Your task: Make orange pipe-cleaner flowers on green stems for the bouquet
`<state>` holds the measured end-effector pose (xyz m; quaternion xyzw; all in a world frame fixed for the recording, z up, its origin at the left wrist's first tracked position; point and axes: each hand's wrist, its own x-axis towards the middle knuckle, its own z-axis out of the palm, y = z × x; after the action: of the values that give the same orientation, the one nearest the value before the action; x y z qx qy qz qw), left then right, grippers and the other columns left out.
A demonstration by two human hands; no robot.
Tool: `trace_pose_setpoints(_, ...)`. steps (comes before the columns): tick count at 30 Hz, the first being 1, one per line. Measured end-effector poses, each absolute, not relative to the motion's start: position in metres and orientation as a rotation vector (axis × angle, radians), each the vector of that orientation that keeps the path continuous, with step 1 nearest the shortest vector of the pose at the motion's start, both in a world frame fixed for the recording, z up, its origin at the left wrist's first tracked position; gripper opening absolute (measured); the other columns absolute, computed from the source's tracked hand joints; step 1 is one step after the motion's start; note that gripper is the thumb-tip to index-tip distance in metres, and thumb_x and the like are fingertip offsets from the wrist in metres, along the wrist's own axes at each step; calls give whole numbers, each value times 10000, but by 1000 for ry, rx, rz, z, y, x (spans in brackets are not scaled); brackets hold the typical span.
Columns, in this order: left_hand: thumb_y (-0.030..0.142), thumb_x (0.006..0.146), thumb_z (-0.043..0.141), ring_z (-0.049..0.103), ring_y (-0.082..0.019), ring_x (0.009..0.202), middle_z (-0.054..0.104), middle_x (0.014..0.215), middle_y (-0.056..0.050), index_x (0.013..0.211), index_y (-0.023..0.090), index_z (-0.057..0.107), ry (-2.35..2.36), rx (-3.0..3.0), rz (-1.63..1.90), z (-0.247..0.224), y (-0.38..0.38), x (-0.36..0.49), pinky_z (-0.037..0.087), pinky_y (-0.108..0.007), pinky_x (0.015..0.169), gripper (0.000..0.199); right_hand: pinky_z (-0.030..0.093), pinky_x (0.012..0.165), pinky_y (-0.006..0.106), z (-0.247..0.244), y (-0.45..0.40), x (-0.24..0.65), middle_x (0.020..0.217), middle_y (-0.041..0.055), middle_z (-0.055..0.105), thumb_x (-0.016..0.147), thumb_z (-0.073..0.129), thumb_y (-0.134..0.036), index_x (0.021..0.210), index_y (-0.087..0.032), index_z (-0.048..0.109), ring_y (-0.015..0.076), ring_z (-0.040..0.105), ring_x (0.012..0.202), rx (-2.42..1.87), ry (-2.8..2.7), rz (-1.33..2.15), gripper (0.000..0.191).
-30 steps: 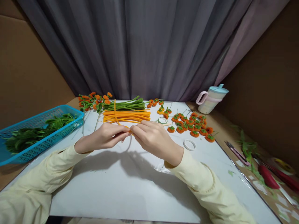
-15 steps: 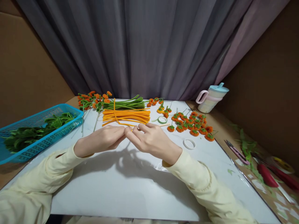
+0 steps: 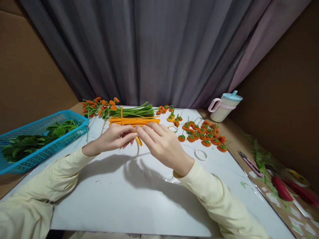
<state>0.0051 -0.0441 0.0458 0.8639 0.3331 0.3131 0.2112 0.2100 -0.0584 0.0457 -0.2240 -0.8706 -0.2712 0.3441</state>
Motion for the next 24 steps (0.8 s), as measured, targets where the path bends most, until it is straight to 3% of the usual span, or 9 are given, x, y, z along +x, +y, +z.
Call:
trace_pose_setpoints(4, 317, 899, 483, 465, -41, 381, 527, 507, 44, 756, 126, 573, 964, 2184, 966, 50, -44, 1, 364, -142, 405, 255, 483, 660, 303, 37, -61, 201, 791, 60, 674, 847, 570, -136, 948, -154, 572, 184, 616, 743, -647, -2051, -395, 103)
trace_pose_setpoints(9, 266, 898, 483, 490, -48, 416, 558, 532, 37, 806, 123, 599, 970, 2316, 1066, 49, -45, 2, 366, -146, 430, 205, 507, 765, 290, 21, -57, 182, 943, 66, 664, 870, 559, -280, 1028, -165, 556, 168, 634, 871, -786, -1993, 691, 196)
trace_pose_setpoints(11, 238, 895, 483, 525, -64, 475, 595, 577, 18, 798, 130, 601, 992, 2515, 1122, 44, -43, 2, 377, -161, 473, 187, 506, 669, 258, 19, -56, 179, 769, 24, 638, 903, 497, -314, 978, -156, 554, 137, 622, 720, -791, -1956, 1008, 184)
trace_pose_setpoints(13, 215, 903, 457, 563, -90, 549, 627, 656, -13, 804, 130, 593, 989, 2722, 1113, 38, -41, 1, 395, -187, 522, 188, 451, 537, 220, 19, -57, 178, 590, -34, 520, 930, 436, -329, 857, -149, 544, 101, 526, 543, -845, -1953, 1107, 222)
trace_pose_setpoints(17, 183, 924, 368, 566, -134, 590, 599, 680, -39, 774, 133, 551, 960, 3000, 912, 31, -40, 0, 393, -238, 543, 242, 312, 456, 189, 24, -57, 184, 549, -57, 402, 937, 411, -242, 685, -160, 487, 73, 371, 477, -963, -2127, 870, 276)
trace_pose_setpoints(20, 155, 913, 345, 520, -134, 547, 552, 634, -25, 724, 145, 515, 916, 3054, 799, 34, -44, 1, 365, -248, 518, 254, 283, 487, 206, 29, -58, 191, 568, -36, 473, 894, 447, -123, 714, -151, 526, 85, 386, 492, -1039, -2380, 467, 198)
trace_pose_setpoints(24, 148, 904, 357, 459, -116, 506, 515, 594, -1, 696, 157, 489, 851, 3038, 637, 42, -52, 0, 320, -245, 500, 247, 229, 508, 266, 32, -64, 198, 655, 28, 576, 812, 470, -15, 771, -140, 568, 141, 463, 586, -989, -2606, -316, 164)
